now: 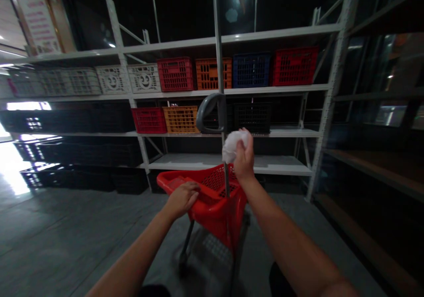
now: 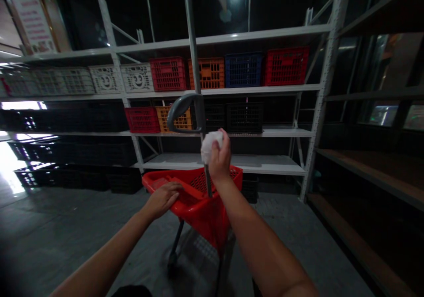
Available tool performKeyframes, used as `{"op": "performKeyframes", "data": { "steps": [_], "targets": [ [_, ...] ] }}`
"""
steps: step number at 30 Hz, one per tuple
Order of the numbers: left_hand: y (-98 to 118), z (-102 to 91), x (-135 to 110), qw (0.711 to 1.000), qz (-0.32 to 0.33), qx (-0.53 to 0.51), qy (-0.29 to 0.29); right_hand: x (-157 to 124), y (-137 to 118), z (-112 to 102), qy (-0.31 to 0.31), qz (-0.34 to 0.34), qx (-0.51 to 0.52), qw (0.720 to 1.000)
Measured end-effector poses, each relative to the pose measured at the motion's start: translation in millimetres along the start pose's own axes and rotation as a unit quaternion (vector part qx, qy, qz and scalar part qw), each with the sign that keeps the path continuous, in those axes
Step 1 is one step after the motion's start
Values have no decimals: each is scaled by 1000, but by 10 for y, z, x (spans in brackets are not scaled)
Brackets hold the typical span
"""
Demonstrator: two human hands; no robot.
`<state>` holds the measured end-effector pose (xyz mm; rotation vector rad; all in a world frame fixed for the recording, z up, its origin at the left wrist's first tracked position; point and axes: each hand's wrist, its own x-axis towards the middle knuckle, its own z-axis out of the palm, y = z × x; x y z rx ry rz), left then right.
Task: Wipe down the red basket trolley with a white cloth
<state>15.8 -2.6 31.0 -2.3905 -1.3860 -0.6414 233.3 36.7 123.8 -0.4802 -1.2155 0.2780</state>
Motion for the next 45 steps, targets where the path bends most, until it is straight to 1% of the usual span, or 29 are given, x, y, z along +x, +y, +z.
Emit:
{"op": "performKeyframes", "data": {
  "steps": [1,3,5,6,9,12,14,15,17,18,19,20,21,23,24,25,26,27,29,30,31,32,34,37,39,41,42,43,45],
  "targets": [
    [1,-2,5,1000,0,2,0,132,-54,105,-42,-29,-32,998],
    [8,-4,17,1000,-2,0,0,252,-84,288,-102,-43,-99,989],
    [11,-7,25,1000,-1,-7,0,192,-20,379,-120,-19,-149,981],
    [9,-10,27,1000,0,-12,0,108,38,380,-123,-5,-164,979],
    [-7,-21,24,1000,3,-23,-1,-288,280,234,-123,41,-168,977],
    [-32,-25,18,1000,4,-28,-5,-730,549,29,-145,125,-101,976],
    [-48,-20,14,1000,6,-29,-8,-900,687,-46,-159,199,-40,966],
    [-55,-16,11,1000,6,-28,-6,-913,726,-57,-156,231,-16,960],
    [-62,-7,6,1000,2,-25,1,-758,726,-43,-131,263,9,956],
    [-63,-3,4,1000,0,-23,5,-595,685,-28,-107,258,9,960],
    [-62,-1,1,1000,-2,-21,8,-388,622,-15,-74,238,3,969],
    [-60,0,-1,1000,-3,-19,9,-155,544,-7,-34,204,-7,978],
    [-57,-1,-4,1000,-3,-18,8,84,460,-4,19,151,-20,988],
    [-51,-5,-8,1000,-2,-17,5,484,305,3,128,46,-45,990],
    [-48,-7,-9,1000,-1,-17,3,607,245,17,155,5,-54,986],
    [-47,-8,-11,1000,-1,-17,2,665,198,43,156,-21,-56,986],
    [-47,-8,-12,1000,-1,-18,2,656,166,83,128,-31,-49,990],
    [-48,-6,-13,1000,-1,-19,4,587,147,134,77,-26,-35,996],
    [-55,1,-15,1000,-4,-22,8,321,144,245,-39,15,-6,999],
    [-62,6,-18,1000,-4,-24,10,152,162,290,-75,41,-5,996],
    [-70,12,-21,1000,-2,-27,10,-25,194,318,-92,64,-15,994],
    [-81,17,-26,1000,1,-29,8,-204,241,323,-94,85,-35,991],
    [-105,25,-41,1000,3,-30,7,-560,380,255,-91,114,-77,986],
    [-132,25,-69,1000,-2,-24,7,-1058,634,13,-121,125,-99,980],
    [-133,16,-81,1000,0,-23,8,-1288,740,-149,-135,120,-82,980],
    [-116,4,-80,1000,7,-23,8,-1347,726,-227,-130,128,-31,983],
    [-103,-3,-75,1000,10,-23,8,-1297,671,-221,-124,138,5,983],
    [-88,-8,-68,1000,12,-23,9,-1196,593,-185,-113,145,41,982],
    [-57,-18,-50,1000,12,-23,10,-868,400,-41,-96,144,99,980]
  ]
}}
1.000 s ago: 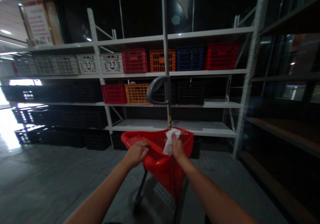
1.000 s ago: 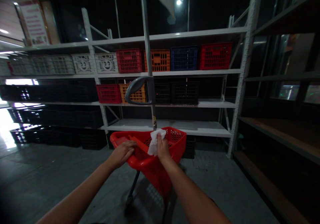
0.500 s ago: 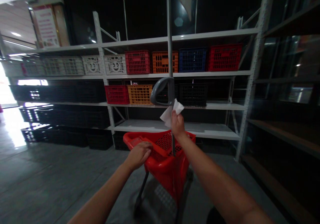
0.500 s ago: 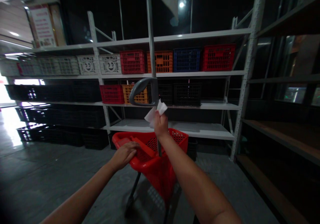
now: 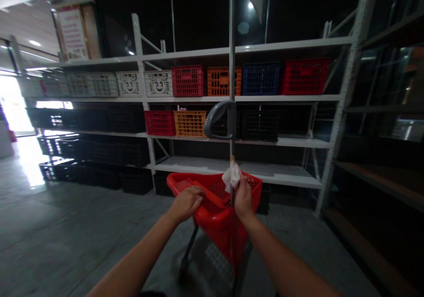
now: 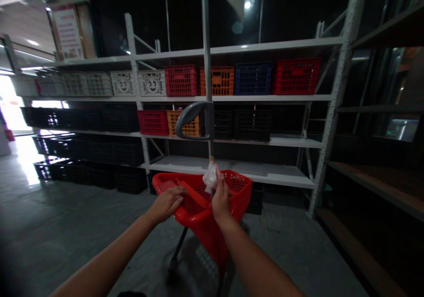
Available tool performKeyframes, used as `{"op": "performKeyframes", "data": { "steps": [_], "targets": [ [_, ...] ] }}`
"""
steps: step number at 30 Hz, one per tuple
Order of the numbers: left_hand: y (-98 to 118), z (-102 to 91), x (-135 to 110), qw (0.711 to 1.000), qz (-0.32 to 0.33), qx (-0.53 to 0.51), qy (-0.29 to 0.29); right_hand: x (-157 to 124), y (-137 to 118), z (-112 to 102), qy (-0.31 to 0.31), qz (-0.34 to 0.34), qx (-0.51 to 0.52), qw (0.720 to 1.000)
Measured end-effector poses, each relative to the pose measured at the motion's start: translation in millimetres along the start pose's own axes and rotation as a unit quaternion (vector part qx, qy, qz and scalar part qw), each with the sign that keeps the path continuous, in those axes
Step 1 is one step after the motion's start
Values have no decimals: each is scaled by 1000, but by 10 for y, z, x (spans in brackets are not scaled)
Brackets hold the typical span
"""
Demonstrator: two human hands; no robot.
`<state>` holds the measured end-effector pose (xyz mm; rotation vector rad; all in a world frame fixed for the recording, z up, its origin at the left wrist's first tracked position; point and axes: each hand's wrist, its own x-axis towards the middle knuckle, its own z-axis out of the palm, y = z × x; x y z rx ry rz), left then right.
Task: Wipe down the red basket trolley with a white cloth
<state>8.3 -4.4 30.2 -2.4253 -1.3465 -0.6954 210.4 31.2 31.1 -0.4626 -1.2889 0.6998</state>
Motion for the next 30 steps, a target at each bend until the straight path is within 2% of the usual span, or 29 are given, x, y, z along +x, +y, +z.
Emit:
{"op": "performKeyframes", "data": {
  "steps": [4,7,10,15,17,19,22,26,28,30],
  "targets": [
    [44,-14,25,1000,-10,1,6,765,-452,276,1,-58,16,998],
    [49,-24,25,1000,-9,3,1,1092,-560,347,-36,-78,-23,996],
    [31,-30,16,1000,-2,11,-12,995,-456,276,-99,-40,-72,992],
    [-37,-79,2,999,6,19,-36,313,-50,10,-157,30,-126,979],
    [-76,-129,-3,998,18,22,-62,159,43,-45,-194,47,-131,971],
    [-110,-188,-10,996,23,37,-83,187,23,-22,-215,44,-143,965],
    [-83,-263,-24,994,5,83,-74,499,-185,147,-202,10,-150,968],
    [238,-252,-30,988,-95,117,-29,865,-428,411,-168,-27,-159,972],
    [480,-174,-17,983,-149,109,-13,815,-374,465,-166,-24,-178,970],
    [688,-63,4,975,-187,120,-19,591,-181,452,-182,-1,-196,964]
  ]
}}
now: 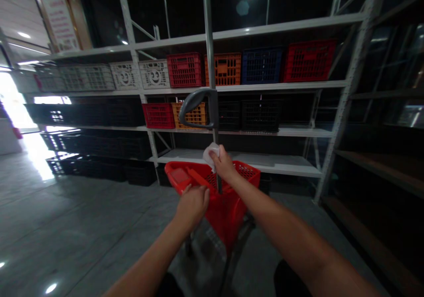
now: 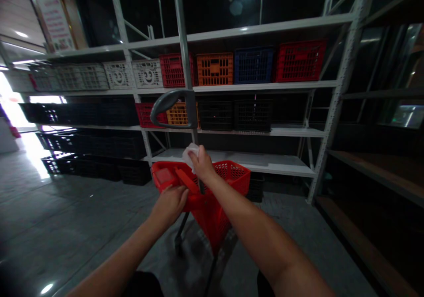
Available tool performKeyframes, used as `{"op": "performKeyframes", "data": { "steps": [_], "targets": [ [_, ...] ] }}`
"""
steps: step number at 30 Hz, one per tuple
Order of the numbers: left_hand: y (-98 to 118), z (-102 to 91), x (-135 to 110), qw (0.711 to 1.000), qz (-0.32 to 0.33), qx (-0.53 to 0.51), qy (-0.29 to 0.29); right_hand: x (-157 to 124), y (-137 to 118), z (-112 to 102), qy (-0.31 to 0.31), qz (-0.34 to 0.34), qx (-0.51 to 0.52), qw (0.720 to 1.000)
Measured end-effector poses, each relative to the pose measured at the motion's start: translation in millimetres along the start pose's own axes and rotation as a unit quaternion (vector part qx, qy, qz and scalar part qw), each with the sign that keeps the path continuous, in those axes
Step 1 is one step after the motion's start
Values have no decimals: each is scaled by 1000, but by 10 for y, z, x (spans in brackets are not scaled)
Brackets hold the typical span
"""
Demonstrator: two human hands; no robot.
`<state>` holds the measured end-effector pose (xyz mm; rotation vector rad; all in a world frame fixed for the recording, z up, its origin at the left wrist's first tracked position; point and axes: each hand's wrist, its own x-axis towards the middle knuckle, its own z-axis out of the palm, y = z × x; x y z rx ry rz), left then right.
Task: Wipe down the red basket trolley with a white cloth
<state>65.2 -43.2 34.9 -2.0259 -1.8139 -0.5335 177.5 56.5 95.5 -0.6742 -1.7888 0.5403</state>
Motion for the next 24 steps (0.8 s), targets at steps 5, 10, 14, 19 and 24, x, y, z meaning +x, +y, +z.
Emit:
{"op": "performKeyframes", "data": {
  "steps": [5,10,14,19,24],
  "targets": [
    [166,182,-22,994,-39,105,10,-758,646,401,-84,61,-36,994],
    [26,219,-26,993,-16,109,31,-1109,1004,438,-73,-43,-142,986],
    [-73,217,-67,993,-6,105,48,-1221,1333,33,-124,-94,-235,960],
    [-136,244,-78,992,8,118,52,-1293,1707,-299,-43,122,-326,936],
    [-151,295,-21,992,19,112,50,-1315,1315,73,-38,54,-178,982]
  ]
}}
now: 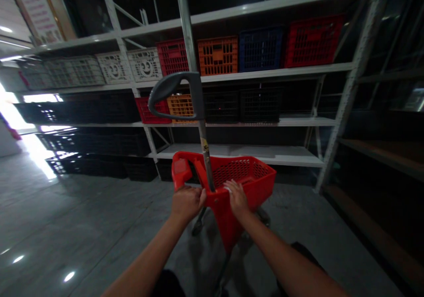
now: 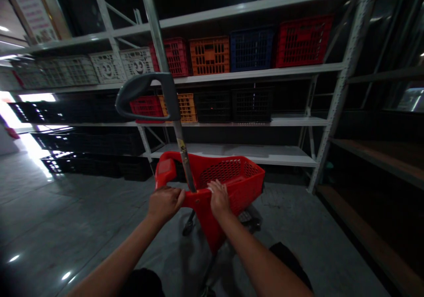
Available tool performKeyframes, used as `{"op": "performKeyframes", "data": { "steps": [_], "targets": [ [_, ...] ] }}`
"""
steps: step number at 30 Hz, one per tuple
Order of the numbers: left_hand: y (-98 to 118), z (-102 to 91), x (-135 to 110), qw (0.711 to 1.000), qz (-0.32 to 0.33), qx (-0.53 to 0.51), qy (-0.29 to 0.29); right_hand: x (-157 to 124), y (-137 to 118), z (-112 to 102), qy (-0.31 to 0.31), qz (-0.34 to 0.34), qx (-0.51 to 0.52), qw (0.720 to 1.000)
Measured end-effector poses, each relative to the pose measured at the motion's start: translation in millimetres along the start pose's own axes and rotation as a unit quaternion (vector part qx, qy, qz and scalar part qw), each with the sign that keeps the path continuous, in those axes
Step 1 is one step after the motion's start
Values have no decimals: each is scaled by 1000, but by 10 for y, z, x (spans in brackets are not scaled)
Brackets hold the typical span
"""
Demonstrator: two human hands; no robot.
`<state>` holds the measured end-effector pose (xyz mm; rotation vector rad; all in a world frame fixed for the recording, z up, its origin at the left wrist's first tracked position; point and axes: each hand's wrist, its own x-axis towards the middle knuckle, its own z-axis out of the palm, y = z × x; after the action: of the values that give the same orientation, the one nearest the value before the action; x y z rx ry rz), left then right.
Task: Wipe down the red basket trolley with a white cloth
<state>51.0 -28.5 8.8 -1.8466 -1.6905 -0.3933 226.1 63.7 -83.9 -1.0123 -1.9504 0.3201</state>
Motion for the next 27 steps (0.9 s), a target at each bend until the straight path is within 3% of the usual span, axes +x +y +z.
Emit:
{"op": "performKeyframes", "data": {
  "steps": [4,7,9,12,14,16,19,20,23,25,27],
  "targets": [
    [-75,60,14,1000,-10,-7,3,-88,-403,19,-15,-94,89,991],
    [-173,63,16,1000,2,-27,-1,-150,-311,-104,-69,-154,53,984],
    [-241,31,40,999,17,-36,-20,-141,-114,-225,-97,-136,8,986],
    [-308,-35,122,995,12,-38,-89,35,137,-445,-142,-46,-32,988],
    [-317,-59,182,990,-14,-31,-137,269,146,-578,-160,-17,-26,987],
    [-308,-55,216,988,-21,-10,-152,535,7,-627,-112,-35,-3,993],
    [-322,-22,189,993,3,25,-118,820,-317,-432,-29,-122,40,991],
    [-343,-9,164,994,8,32,-105,864,-401,-302,-54,-165,52,983],
    [-450,22,78,996,12,37,-84,924,-460,128,-223,-282,58,931],
    [-531,41,32,996,14,36,-80,999,-359,325,-285,-284,25,915],
    [-597,58,2,996,11,36,-78,1130,-229,415,-269,-224,-19,937]
  ]
}}
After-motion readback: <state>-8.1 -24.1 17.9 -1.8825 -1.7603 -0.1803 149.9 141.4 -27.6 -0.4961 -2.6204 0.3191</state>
